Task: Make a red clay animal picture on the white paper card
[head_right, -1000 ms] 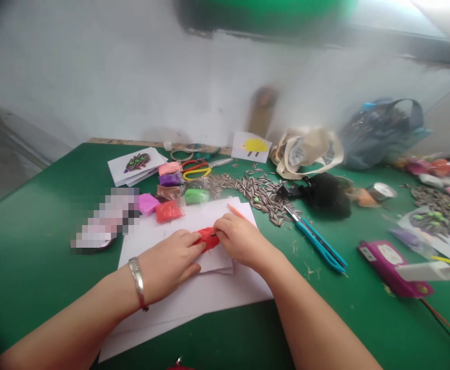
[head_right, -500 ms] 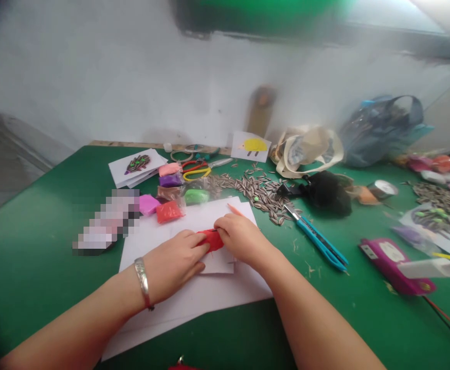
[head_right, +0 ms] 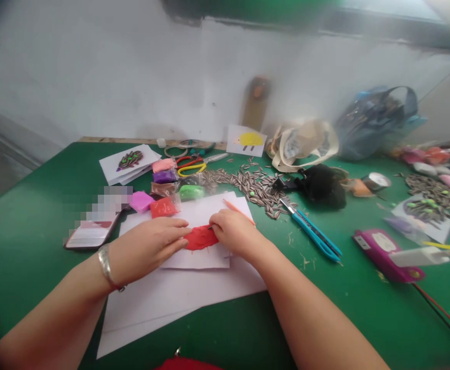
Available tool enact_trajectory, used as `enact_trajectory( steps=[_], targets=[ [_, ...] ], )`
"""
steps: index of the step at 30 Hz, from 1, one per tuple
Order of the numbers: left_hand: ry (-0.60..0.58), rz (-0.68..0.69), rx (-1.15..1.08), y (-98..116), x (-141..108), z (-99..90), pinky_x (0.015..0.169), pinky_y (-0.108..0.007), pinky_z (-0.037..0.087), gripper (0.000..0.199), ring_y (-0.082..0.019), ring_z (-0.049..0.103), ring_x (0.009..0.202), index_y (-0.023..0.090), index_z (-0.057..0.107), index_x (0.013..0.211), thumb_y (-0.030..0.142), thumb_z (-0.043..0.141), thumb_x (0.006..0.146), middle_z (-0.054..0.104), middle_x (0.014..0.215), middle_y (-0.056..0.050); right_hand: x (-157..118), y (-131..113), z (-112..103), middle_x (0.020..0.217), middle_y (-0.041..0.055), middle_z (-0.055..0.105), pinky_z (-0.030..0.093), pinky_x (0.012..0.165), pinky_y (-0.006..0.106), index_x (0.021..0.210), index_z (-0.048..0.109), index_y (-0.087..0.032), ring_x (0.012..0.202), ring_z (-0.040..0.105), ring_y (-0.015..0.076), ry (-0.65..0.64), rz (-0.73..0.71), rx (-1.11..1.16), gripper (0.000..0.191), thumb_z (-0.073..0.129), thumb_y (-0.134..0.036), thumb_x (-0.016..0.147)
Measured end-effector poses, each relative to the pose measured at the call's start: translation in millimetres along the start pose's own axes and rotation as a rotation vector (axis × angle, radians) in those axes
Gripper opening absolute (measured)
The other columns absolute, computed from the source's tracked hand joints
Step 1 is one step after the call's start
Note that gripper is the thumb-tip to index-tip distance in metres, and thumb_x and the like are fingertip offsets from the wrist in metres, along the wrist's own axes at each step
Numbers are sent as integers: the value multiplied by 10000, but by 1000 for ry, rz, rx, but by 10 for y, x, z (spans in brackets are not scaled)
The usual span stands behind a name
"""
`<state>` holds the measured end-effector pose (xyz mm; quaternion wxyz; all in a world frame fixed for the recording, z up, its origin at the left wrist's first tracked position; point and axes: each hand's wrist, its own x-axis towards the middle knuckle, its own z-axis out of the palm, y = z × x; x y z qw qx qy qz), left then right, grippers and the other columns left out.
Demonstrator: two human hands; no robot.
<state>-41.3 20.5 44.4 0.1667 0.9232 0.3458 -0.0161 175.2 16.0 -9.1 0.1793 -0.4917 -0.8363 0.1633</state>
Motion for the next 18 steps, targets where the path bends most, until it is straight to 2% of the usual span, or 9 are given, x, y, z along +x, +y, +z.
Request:
enact_trajectory(
  steps=[5,9,14,18],
  targets=[
    [-104,-3,56,-42,5,46,694,-310,413,328,-198,584,776,153,668,770,264,420,954,632,821,-64,-12,-59,-21,769,5,646,301,1114,442,797,654,-189,743,598,136,23,-1,-1,240,445,-105,881],
    [-102,-5,36,-34,15,98,681,-321,403,317,-209,582,765,157,687,747,277,459,932,641,790,-71,-23,-128,-27,807,21,623,409,988,416,824,657,-197,793,585,150,-4,-21,-12,235,446,-129,901],
    [-114,-23,-5,-11,2,74,723,-325,414,241,-219,591,815,164,698,833,258,490,914,643,824,-68,-24,-143,36,826,41,619,445,795,300,854,681,-178,843,564,161,-73,-25,9,216,477,-126,901],
    [-105,-29,-16,2,-6,64,753,-321,420,195,-219,590,848,170,694,878,249,517,899,642,846,-65,-14,-134,77,794,44,617,419,744,287,804,687,-165,817,552,164,-83,-9,-23,216,493,-117,888]
  ],
)
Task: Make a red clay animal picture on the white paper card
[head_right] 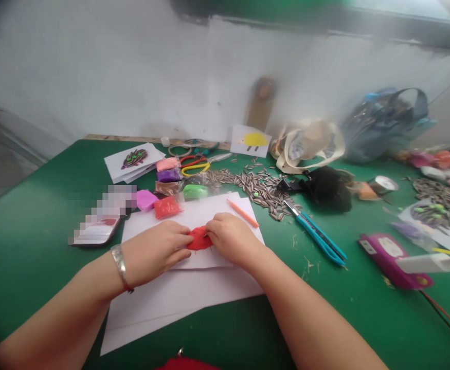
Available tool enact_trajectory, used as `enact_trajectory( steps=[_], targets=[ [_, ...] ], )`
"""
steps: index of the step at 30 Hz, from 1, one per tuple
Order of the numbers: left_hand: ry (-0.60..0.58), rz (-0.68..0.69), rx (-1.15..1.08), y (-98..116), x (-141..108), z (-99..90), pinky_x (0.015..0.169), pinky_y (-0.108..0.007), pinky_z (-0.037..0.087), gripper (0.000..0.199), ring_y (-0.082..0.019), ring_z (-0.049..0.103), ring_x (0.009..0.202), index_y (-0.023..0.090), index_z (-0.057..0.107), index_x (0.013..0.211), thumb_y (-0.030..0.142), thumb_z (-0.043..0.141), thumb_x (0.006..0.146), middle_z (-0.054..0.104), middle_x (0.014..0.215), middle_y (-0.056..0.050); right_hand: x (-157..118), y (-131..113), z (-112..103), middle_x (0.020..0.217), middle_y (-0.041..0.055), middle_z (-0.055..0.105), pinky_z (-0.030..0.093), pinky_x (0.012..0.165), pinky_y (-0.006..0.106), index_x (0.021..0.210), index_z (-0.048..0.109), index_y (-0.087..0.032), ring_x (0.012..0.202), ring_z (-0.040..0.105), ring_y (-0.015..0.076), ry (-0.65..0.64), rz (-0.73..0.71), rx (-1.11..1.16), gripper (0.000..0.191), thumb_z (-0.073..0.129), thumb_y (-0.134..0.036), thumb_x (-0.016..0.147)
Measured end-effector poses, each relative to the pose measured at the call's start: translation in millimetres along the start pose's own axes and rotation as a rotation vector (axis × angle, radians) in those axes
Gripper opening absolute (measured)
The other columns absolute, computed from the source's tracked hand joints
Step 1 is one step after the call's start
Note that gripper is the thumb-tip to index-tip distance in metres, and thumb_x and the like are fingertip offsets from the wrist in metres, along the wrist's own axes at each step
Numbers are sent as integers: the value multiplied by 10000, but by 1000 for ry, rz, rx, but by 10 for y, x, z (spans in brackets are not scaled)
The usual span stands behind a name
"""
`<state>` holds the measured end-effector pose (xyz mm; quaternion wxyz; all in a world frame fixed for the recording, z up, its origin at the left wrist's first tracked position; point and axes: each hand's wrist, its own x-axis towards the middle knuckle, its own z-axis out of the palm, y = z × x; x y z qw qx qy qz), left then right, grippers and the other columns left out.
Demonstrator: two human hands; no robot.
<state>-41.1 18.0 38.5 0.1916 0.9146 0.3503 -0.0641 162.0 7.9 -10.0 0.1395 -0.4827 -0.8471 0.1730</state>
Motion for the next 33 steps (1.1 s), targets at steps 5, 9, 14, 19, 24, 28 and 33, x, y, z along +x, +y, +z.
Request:
enact_trajectory(
  steps=[5,9,14,19,24,28,33],
  targets=[
    [-35,-26,53,5,5,25,741,-327,418,225,-226,587,855,162,694,851,261,501,911,647,869,-77,16,6,-8,803,28,627,417,753,292,834,678,-178,795,564,154,79,45,50,216,479,-115,889],
    [-31,-24,82,10,11,34,718,-337,410,266,-232,581,834,151,687,807,280,484,919,645,857,-85,29,30,28,773,42,620,409,788,319,775,676,-168,785,550,167,91,14,-29,232,479,-98,875],
    [-7,-17,69,14,22,43,719,-338,409,258,-228,579,825,144,694,811,271,495,914,644,845,-86,33,8,32,782,42,617,395,790,322,811,674,-173,784,532,171,107,-25,-68,226,472,-140,903],
    [6,-12,88,10,35,53,710,-324,414,253,-216,580,816,146,690,807,277,500,913,641,834,-76,40,-21,44,761,55,603,382,721,305,753,664,-160,740,506,173,108,-20,-114,239,474,-126,896],
    [-7,-5,138,18,44,56,716,-332,415,274,-219,578,810,142,691,821,288,483,923,646,841,-82,60,-25,83,782,64,607,382,726,306,810,679,-154,761,517,179,145,-17,-114,246,457,-134,913],
    [6,-2,145,24,37,61,693,-325,413,294,-210,573,783,142,690,775,281,478,924,640,813,-78,73,-29,98,783,73,604,374,709,308,812,682,-151,757,512,185,156,-25,-140,251,455,-146,917],
    [24,6,141,23,30,58,684,-323,418,293,-205,569,762,140,690,759,284,491,918,635,799,-76,84,-17,127,766,67,597,367,698,304,796,673,-155,739,504,180,175,-31,-146,259,445,-141,919]
  ],
)
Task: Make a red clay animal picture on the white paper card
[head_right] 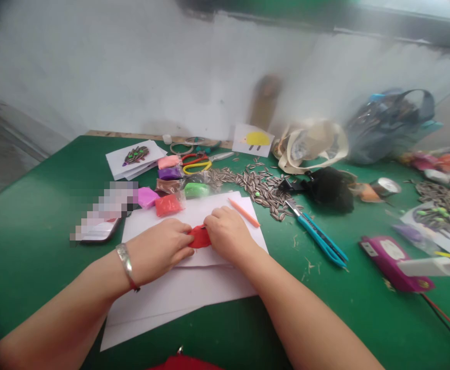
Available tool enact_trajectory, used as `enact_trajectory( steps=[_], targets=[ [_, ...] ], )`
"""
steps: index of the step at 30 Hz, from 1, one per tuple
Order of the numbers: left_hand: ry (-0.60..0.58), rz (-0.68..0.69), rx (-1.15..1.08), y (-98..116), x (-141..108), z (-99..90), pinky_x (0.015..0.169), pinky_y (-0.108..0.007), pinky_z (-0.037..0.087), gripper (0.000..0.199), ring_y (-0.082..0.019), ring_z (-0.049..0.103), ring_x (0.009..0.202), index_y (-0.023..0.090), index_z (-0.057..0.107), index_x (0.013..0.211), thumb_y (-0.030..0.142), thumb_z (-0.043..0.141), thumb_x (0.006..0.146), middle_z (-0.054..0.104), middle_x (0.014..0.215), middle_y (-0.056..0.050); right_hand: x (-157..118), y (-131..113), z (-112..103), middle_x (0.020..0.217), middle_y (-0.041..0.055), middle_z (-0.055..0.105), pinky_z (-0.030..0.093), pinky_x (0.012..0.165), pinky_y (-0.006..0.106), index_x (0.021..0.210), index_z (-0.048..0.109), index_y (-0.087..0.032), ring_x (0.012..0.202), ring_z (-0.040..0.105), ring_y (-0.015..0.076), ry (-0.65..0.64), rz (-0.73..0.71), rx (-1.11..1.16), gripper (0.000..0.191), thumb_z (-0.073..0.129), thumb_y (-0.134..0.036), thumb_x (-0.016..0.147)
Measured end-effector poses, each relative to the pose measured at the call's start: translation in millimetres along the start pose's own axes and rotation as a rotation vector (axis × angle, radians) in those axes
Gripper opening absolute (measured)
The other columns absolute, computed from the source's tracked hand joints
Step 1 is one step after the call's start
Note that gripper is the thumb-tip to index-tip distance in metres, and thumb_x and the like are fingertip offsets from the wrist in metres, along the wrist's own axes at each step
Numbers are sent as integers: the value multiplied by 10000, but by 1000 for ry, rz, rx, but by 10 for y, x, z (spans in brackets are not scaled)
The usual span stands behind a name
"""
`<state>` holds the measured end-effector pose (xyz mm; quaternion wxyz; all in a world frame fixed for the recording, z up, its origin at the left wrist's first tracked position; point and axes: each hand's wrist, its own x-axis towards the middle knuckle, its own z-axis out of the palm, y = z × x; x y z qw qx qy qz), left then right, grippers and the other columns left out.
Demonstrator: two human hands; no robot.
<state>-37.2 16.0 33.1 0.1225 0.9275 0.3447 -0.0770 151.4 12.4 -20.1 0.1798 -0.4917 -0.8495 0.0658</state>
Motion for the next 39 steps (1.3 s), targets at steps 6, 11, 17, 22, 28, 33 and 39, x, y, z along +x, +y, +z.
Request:
enact_trajectory(
  steps=[6,11,17,22,28,33,39],
  targets=[
    [-36,-40,-17,7,17,-8,715,-345,416,287,-229,575,805,139,693,797,294,487,924,645,845,-87,26,-15,15,784,72,603,379,709,297,808,673,-150,765,517,180,8,-7,34,235,462,-111,904],
    [-39,-48,-36,9,15,-3,730,-348,416,287,-231,575,818,140,694,806,304,490,924,644,859,-89,51,-24,23,791,67,605,382,717,296,813,675,-158,764,510,179,17,-20,45,234,464,-108,900],
    [-40,-38,-30,5,0,-17,739,-341,419,268,-224,570,821,140,691,827,302,500,923,644,861,-83,106,-64,42,793,83,606,367,711,304,812,681,-143,768,497,187,8,-8,17,254,449,-114,910],
    [-54,-35,-18,7,-5,-23,739,-352,419,281,-232,570,824,136,689,823,314,495,923,642,868,-86,126,-72,46,775,75,603,352,696,298,798,685,-148,753,493,183,-14,-19,23,231,478,-103,890],
    [-68,-39,-7,5,5,-18,734,-346,419,295,-226,577,813,136,697,812,318,493,923,648,859,-85,124,-56,42,797,66,608,332,701,292,818,677,-159,769,491,177,44,-4,45,229,469,-97,889],
    [-67,-36,-10,0,4,-20,758,-351,425,304,-230,583,839,137,703,836,322,482,930,652,870,-87,118,-22,89,752,46,587,298,673,299,726,634,-170,732,458,169,-14,-67,-44,200,505,-97,860],
    [-65,-47,-45,0,-2,-18,762,-336,429,274,-222,580,872,144,704,851,295,488,923,651,902,-87,136,8,43,796,59,615,320,717,297,757,658,-161,772,489,170,5,-53,-30,230,480,-81,878]
  ],
)
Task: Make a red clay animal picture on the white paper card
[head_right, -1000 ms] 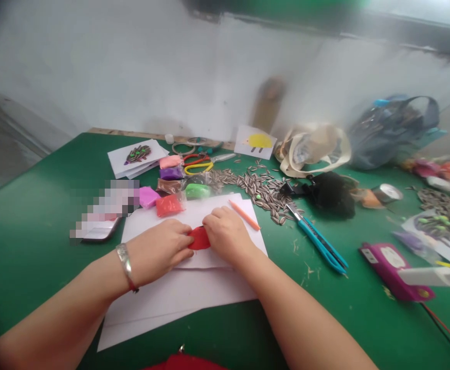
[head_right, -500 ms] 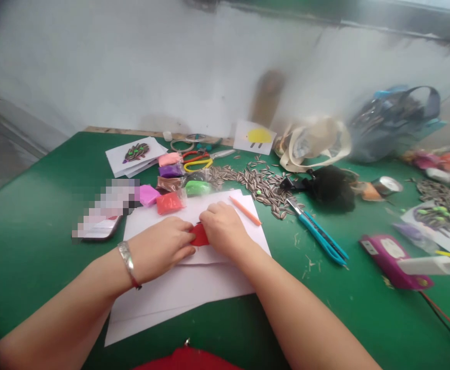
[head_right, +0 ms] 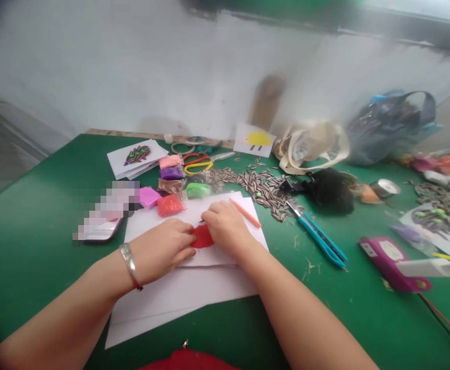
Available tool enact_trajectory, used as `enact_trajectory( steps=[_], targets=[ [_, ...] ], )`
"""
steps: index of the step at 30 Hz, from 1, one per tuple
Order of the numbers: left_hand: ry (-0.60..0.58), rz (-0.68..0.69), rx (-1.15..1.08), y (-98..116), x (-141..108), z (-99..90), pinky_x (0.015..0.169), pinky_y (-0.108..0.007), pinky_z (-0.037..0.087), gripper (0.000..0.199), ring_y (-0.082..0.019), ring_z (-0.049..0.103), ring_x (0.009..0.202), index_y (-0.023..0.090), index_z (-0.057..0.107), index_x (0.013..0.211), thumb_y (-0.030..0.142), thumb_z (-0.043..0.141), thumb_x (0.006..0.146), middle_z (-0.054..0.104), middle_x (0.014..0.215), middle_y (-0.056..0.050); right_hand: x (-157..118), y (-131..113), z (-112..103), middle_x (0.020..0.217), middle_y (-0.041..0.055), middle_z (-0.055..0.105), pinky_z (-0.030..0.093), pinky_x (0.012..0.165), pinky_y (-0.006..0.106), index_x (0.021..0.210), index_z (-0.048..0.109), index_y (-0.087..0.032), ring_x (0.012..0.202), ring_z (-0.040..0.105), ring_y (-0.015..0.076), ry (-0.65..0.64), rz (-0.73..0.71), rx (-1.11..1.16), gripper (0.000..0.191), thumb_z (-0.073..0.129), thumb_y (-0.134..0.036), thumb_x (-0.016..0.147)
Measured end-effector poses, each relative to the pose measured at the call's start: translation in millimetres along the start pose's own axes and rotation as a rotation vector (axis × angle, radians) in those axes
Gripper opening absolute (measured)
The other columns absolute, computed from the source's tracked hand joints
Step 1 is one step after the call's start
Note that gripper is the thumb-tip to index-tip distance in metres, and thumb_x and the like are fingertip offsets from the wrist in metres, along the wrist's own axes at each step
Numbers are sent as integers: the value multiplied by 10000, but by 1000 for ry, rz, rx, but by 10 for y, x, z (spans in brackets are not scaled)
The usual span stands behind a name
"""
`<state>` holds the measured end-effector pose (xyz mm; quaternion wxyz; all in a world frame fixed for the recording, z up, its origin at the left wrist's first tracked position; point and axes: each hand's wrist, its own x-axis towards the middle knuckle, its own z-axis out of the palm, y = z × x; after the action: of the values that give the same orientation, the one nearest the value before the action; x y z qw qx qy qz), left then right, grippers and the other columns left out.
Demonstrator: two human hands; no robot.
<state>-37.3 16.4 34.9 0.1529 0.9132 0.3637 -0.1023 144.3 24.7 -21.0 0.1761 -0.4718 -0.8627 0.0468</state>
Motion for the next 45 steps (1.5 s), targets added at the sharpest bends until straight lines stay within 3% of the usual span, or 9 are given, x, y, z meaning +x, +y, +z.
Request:
enact_trajectory(
  steps=[5,10,14,20,26,28,33,38,45],
  targets=[
    [1,7,1,4,-4,1,761,-335,429,286,-220,578,869,140,701,836,302,483,925,648,890,-88,-8,38,-3,777,57,622,334,711,296,758,672,-167,767,515,172,-50,-18,20,245,477,-73,872],
    [8,5,4,-5,4,6,741,-339,418,287,-217,568,838,145,694,797,287,479,923,639,861,-79,-42,112,-36,823,70,644,357,817,328,841,708,-171,796,549,184,-17,61,40,249,473,-107,891],
    [10,10,8,-7,0,10,732,-336,410,294,-215,564,837,144,698,810,294,474,928,635,862,-82,-54,118,-49,776,59,640,365,850,336,823,713,-169,796,557,186,-50,19,57,241,488,-106,881],
    [6,2,11,-4,-14,10,721,-349,406,291,-228,558,830,144,682,799,310,479,926,628,854,-79,-99,222,-44,783,71,636,414,813,329,818,717,-172,773,540,190,37,50,72,251,480,-117,880],
    [13,14,11,-12,-1,13,719,-344,400,295,-225,555,827,142,679,810,317,474,931,625,856,-80,-151,288,-42,742,46,626,361,1024,381,806,715,-176,760,554,175,38,6,109,247,489,-101,870],
    [14,14,12,-13,-1,14,713,-340,399,296,-219,553,818,142,675,797,314,474,931,623,849,-78,-155,283,-49,749,52,628,370,1029,369,806,714,-170,765,555,176,73,28,103,242,490,-105,871],
    [20,13,7,-14,-1,10,717,-337,401,281,-219,554,822,145,677,805,311,484,924,625,851,-76,-154,252,-93,733,35,623,344,1057,404,774,699,-182,755,559,167,7,-15,91,263,476,-69,855],
    [24,23,-1,-20,3,-4,702,-335,400,273,-216,557,808,142,669,785,292,485,921,625,847,-78,-168,256,-122,761,51,629,393,1020,394,798,697,-180,788,570,180,44,64,78,245,477,-112,881],
    [7,18,-10,-5,-11,-8,724,-344,402,256,-226,557,836,146,660,801,269,473,927,624,861,-80,-164,235,-127,752,40,630,367,1053,409,783,694,-184,784,590,172,1,64,89,251,474,-100,870]
  ],
)
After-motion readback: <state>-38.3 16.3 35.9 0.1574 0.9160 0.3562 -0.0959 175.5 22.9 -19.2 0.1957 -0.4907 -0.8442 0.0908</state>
